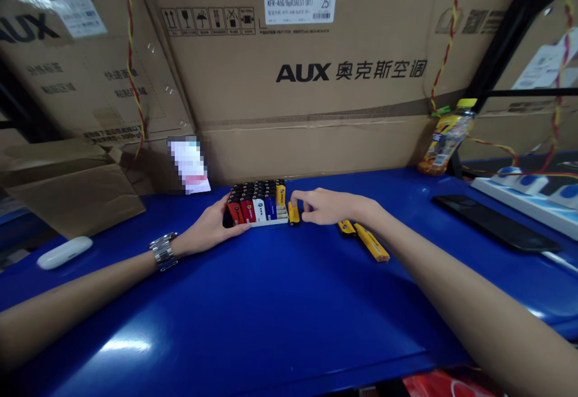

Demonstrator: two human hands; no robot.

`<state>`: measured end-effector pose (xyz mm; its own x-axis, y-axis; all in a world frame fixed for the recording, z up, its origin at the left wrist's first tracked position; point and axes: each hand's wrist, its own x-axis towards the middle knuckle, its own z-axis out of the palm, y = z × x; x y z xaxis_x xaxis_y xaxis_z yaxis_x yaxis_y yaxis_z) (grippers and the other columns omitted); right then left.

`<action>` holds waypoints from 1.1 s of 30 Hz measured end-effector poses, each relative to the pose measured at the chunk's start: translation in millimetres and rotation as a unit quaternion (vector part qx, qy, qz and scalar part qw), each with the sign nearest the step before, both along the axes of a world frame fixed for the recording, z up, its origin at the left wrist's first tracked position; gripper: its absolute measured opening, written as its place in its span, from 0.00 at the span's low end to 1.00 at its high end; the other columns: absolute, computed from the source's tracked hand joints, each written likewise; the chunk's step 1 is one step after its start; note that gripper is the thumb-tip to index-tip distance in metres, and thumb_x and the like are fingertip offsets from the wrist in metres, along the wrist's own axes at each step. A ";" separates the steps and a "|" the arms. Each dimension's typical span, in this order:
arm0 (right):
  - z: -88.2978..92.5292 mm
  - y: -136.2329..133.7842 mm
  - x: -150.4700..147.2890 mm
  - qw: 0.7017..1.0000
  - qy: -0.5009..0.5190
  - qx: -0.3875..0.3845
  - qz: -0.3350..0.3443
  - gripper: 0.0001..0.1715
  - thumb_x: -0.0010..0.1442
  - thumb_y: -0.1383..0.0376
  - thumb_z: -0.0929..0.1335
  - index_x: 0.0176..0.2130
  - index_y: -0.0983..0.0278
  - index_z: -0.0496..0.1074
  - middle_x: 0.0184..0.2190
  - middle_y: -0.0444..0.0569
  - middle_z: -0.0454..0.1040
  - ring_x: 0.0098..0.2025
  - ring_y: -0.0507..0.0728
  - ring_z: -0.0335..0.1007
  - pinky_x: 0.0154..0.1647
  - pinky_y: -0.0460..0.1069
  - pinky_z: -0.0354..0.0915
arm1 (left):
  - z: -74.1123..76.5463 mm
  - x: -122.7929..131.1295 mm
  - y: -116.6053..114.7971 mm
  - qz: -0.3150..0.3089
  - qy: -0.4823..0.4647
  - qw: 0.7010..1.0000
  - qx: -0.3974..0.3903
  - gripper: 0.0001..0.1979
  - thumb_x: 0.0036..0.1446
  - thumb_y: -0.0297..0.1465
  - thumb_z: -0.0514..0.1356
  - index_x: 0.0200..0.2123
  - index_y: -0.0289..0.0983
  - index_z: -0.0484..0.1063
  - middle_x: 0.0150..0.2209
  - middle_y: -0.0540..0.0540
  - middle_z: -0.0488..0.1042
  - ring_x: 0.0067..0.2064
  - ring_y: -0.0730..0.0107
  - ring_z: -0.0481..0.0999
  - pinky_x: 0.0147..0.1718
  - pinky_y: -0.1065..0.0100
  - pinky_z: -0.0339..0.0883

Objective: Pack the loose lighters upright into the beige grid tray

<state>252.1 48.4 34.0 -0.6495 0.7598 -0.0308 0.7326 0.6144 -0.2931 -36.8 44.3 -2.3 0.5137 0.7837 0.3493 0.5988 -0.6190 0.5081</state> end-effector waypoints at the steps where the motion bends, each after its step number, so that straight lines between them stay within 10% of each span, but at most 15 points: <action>1: 0.6 -0.3 -0.4 1.000 -0.015 0.012 0.017 0.20 0.49 0.72 0.63 0.43 0.61 0.67 0.29 0.46 0.71 0.27 0.53 0.64 0.26 0.47 0.59 | 0.0 0.1 -0.1 -0.001 -0.001 1.000 0.002 0.34 0.51 0.41 0.61 0.58 0.36 0.55 0.55 0.39 0.67 0.53 0.53 0.69 0.53 0.52 0.61; 11: -5.0 8.8 -1.1 0.982 -0.079 0.162 0.061 0.13 0.50 0.73 0.66 0.37 0.63 0.74 0.42 0.55 0.66 0.38 0.58 0.66 0.37 0.52 0.61 | -1.6 0.0 0.3 0.006 0.002 1.000 0.004 0.34 0.51 0.41 0.62 0.58 0.37 0.55 0.54 0.40 0.68 0.52 0.55 0.70 0.53 0.53 0.62; 18: -2.4 8.3 2.5 0.982 0.183 0.048 0.002 0.08 0.59 0.61 0.63 0.36 0.64 0.65 0.30 0.49 0.73 0.31 0.54 0.68 0.32 0.51 0.63 | -0.1 0.7 -0.2 -0.014 -0.011 1.000 0.018 0.33 0.51 0.40 0.61 0.58 0.37 0.56 0.55 0.40 0.67 0.53 0.55 0.69 0.53 0.53 0.62; 28: -19.8 9.1 -27.1 0.803 0.562 -0.178 -0.087 0.02 0.55 0.67 0.63 0.29 0.63 0.63 0.19 0.40 0.58 0.21 0.49 0.54 0.22 0.47 0.57 | -0.2 0.8 0.7 -0.013 -0.006 1.000 0.018 0.34 0.51 0.41 0.61 0.58 0.37 0.55 0.54 0.39 0.68 0.52 0.55 0.70 0.51 0.54 0.63; 33: -17.3 3.9 -32.1 0.761 0.578 -0.275 -0.104 0.25 0.60 0.49 0.57 0.21 0.62 0.60 0.17 0.43 0.59 0.20 0.51 0.56 0.24 0.49 0.61 | -1.5 0.2 1.7 0.004 0.007 1.000 0.014 0.34 0.50 0.42 0.61 0.58 0.37 0.55 0.53 0.39 0.68 0.51 0.54 0.70 0.50 0.53 0.63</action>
<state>220.1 52.3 16.7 -0.3510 0.9288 0.1188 -0.1464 0.0709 -0.9867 -36.6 45.9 -3.8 0.5127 0.7775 0.3641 0.6111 -0.6284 0.4813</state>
